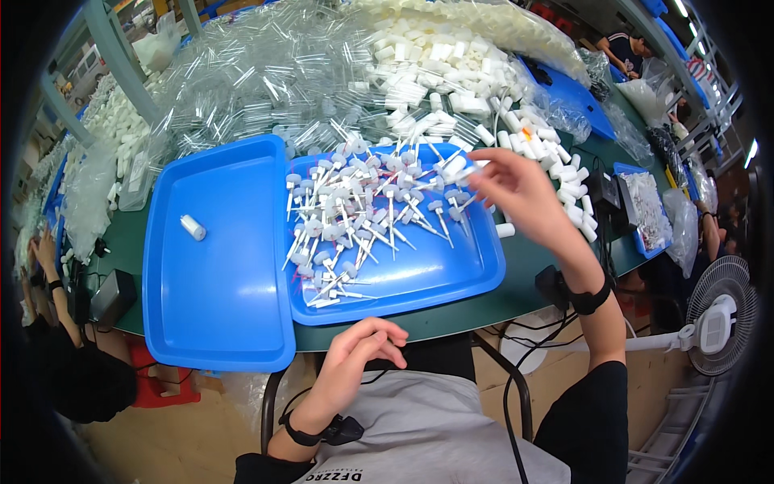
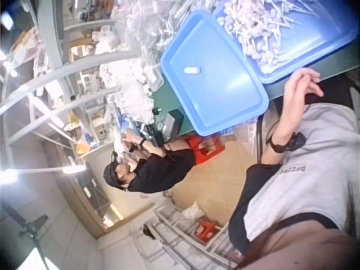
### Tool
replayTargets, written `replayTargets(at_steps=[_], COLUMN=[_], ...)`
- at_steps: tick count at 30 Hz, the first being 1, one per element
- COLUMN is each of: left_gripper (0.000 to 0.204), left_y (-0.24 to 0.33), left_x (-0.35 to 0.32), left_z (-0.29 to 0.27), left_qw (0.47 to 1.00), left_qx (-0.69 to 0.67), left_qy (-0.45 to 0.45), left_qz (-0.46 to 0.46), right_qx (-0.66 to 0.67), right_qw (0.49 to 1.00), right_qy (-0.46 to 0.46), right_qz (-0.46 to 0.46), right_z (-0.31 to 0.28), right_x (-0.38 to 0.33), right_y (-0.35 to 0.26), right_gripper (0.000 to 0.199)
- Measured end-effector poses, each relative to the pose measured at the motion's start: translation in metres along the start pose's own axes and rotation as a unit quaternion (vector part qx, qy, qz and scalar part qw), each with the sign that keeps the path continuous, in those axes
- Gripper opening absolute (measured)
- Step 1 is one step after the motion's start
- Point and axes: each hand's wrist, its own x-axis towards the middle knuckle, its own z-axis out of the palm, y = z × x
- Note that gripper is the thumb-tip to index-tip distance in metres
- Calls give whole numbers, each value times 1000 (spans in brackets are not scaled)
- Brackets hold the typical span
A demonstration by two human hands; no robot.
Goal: Assemble spray bottle pump components by attaching plastic tubes to pump heads.
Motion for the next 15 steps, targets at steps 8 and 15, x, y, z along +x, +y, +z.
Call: replayTargets(at_steps=[8, 15], left_gripper=[27, 27], left_y=[0, 0], left_x=[3, 4], left_z=[-7, -9], left_qw=[1000, 997], left_qx=[-4, -26], left_qy=[-28, -70], left_qz=[-7, -7], right_qx=[8, -2], right_qw=[995, 997], right_qy=[46, 12], right_qz=[86, 76], right_z=[-40, -32], right_x=[31, 51], right_y=[62, 75], right_gripper=[29, 28])
